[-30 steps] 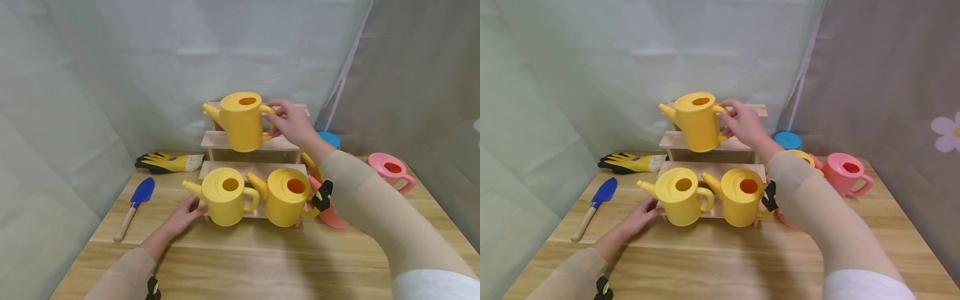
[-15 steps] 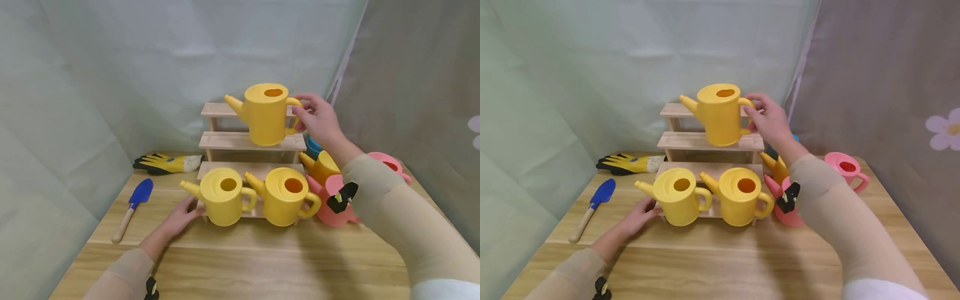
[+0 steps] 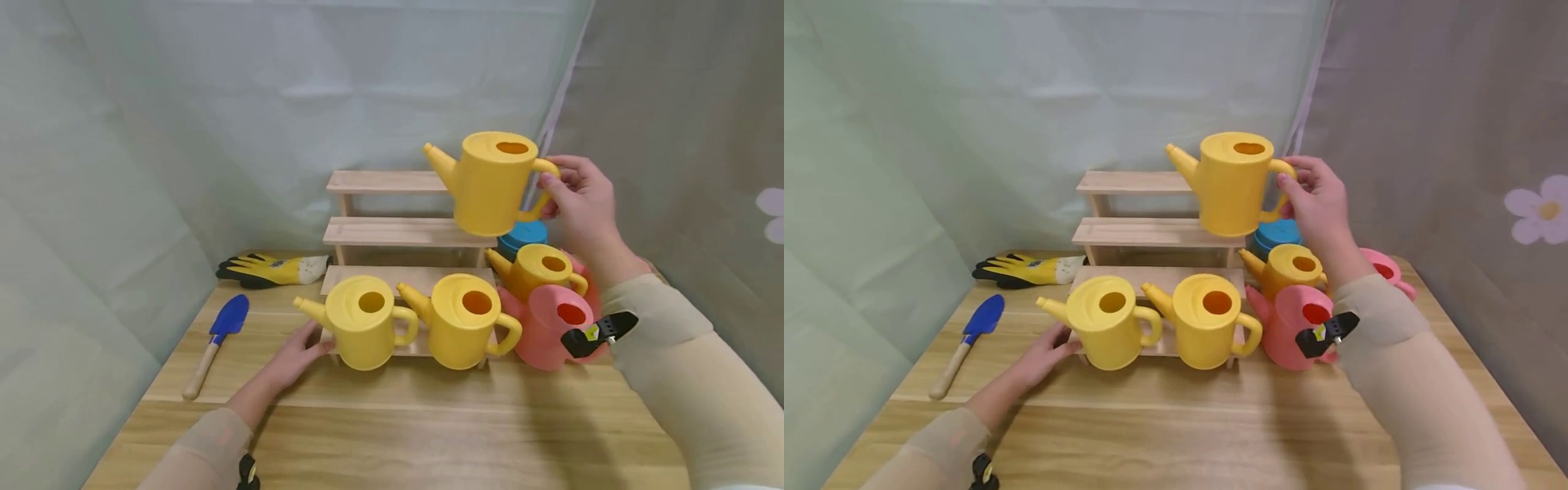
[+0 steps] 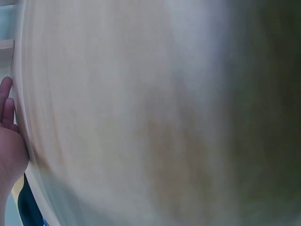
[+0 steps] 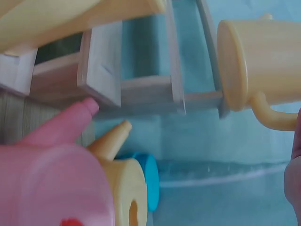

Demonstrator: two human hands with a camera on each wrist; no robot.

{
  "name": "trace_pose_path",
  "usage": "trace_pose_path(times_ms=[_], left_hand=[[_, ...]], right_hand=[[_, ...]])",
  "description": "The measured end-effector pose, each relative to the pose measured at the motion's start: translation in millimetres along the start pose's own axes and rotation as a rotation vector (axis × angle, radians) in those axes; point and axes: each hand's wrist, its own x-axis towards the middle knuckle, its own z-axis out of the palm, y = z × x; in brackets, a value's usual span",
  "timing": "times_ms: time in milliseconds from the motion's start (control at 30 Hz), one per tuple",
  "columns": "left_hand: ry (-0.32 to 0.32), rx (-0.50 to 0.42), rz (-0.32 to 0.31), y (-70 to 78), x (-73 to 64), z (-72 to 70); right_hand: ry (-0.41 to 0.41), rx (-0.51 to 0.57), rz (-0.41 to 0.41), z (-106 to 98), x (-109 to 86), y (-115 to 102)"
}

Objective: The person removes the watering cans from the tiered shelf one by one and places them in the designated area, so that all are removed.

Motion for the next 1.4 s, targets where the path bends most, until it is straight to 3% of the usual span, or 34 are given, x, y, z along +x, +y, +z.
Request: trace_pose_path(times_ms=[133,400,767,1000,1233,1400], left_hand=[[0.005,0.004,0.002,-1.7,1.0,-3.6],[0.007,0.026,-0.009,-1.0,-2.9,-5.5],[0.009,0.033,-0.015,3.8,-2.1,-3.0],[0.006,0.043,-0.031,3.2,-2.1,-2.0],[0.0,0.031,-0.04,3.1,-2.0,-1.5],[0.003,0.034,-0.043,3.8,-1.9,-2.2]], right_hand=[[0.032,0.011,-0.009,-12.7,-2.2,3.5],[0.076,0.058,0.048,-37.9,-9.3,12.6],[0.118,0.059,0.087,-77.4,-31.8,34.9],[0.167,0.238,0.096,-98.1,-43.2,51.4],[0.216,0.392,0.001,-115.9,-47.7,67.6],[0.206,0.527,-0.061,-129.2,-54.1,77.6]])
